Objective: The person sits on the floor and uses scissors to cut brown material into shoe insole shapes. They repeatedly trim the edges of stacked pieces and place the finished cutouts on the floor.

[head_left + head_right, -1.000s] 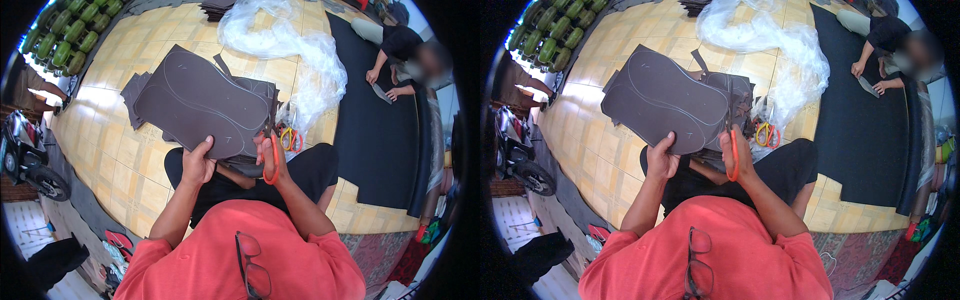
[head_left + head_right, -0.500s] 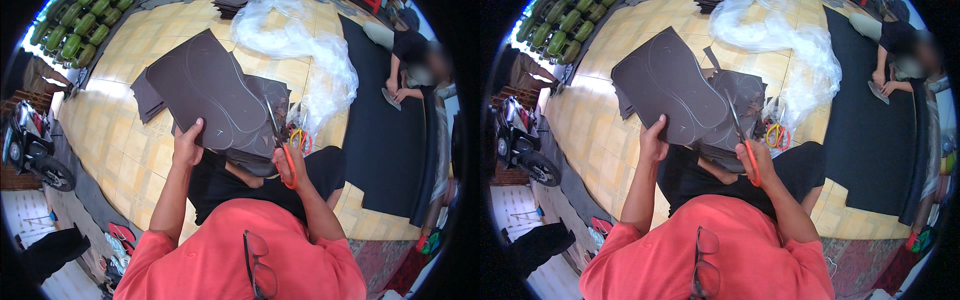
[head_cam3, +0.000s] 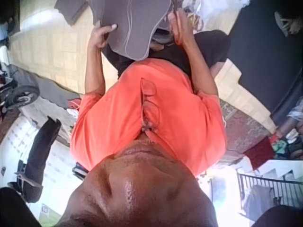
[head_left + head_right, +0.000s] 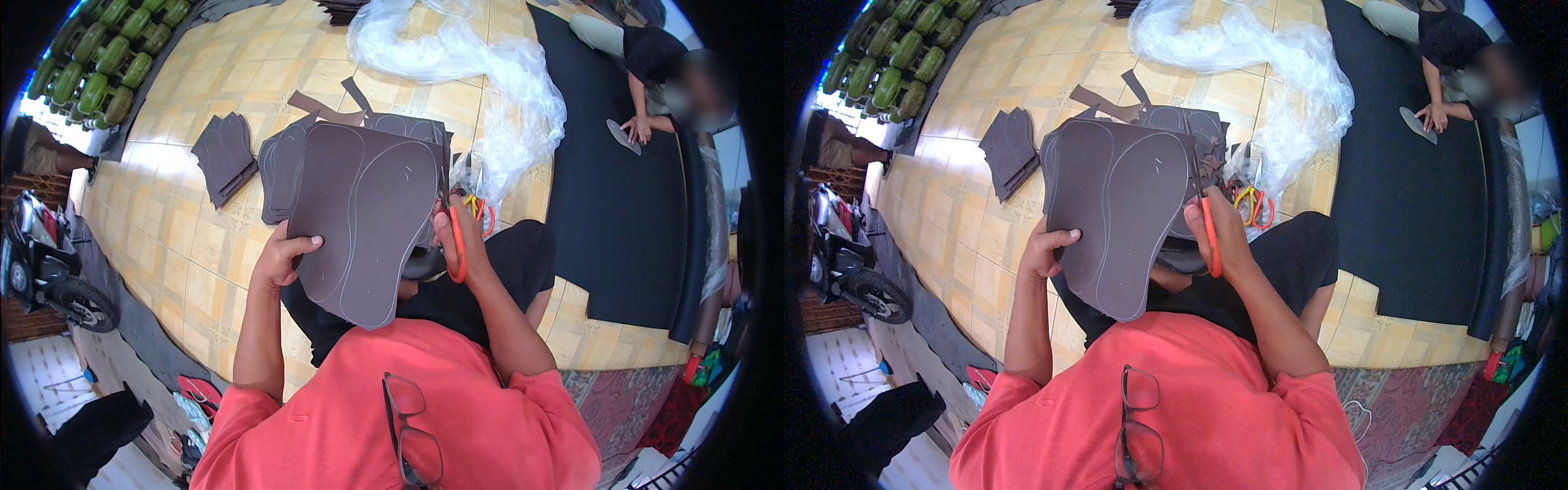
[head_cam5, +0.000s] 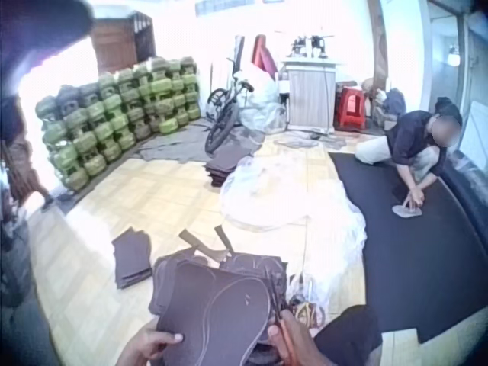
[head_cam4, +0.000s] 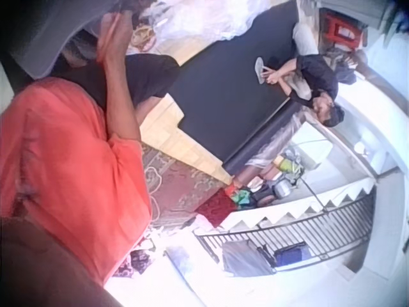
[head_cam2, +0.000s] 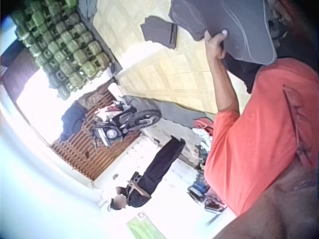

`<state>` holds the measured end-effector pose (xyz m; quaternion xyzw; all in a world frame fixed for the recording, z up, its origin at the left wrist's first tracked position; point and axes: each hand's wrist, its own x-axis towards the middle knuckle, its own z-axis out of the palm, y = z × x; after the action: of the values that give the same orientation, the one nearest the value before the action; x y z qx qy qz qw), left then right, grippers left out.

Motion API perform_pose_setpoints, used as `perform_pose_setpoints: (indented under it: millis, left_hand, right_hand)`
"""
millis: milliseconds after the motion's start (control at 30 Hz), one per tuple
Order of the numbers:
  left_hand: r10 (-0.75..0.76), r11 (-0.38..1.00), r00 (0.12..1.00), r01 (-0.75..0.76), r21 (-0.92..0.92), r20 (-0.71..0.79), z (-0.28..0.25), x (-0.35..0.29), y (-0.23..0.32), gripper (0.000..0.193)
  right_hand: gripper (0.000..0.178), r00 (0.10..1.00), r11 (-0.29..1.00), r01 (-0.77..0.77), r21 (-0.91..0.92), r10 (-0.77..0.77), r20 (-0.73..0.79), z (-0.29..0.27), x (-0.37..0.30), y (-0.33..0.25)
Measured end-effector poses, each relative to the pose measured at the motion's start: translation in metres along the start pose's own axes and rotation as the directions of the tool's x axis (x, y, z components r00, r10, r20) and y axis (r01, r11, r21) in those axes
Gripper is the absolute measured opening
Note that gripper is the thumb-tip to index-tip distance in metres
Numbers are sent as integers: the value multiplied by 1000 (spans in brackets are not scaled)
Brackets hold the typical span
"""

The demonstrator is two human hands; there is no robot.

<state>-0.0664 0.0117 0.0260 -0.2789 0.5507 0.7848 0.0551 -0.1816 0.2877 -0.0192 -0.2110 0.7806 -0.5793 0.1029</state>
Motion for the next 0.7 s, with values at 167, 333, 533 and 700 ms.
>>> perform_pose_setpoints:
  millis: [167, 333, 533, 700]
  left_hand:
    - [-33, 999, 997, 32, 14, 70, -2, 0, -1, 56]
    - [-62, 998, 996, 61, 16, 56, -8, 3, -6, 56]
    - [-104, 993, 982, 112, -42, 158, -17, 17, -11, 62]
    - [-77, 997, 985, 80, -12, 154, -21, 38, -26, 69]
  right_hand:
    - [32, 993, 992, 114, -57, -114, 8, -6, 2, -11]
    - [35, 995, 995, 87, -47, -85, 56, -13, -3, -7]
    - [45, 981, 987, -132, -87, 143, 133, -21, -19, 19]
    - [50, 911, 895, -412, 170, 400, 101, -22, -39, 62]
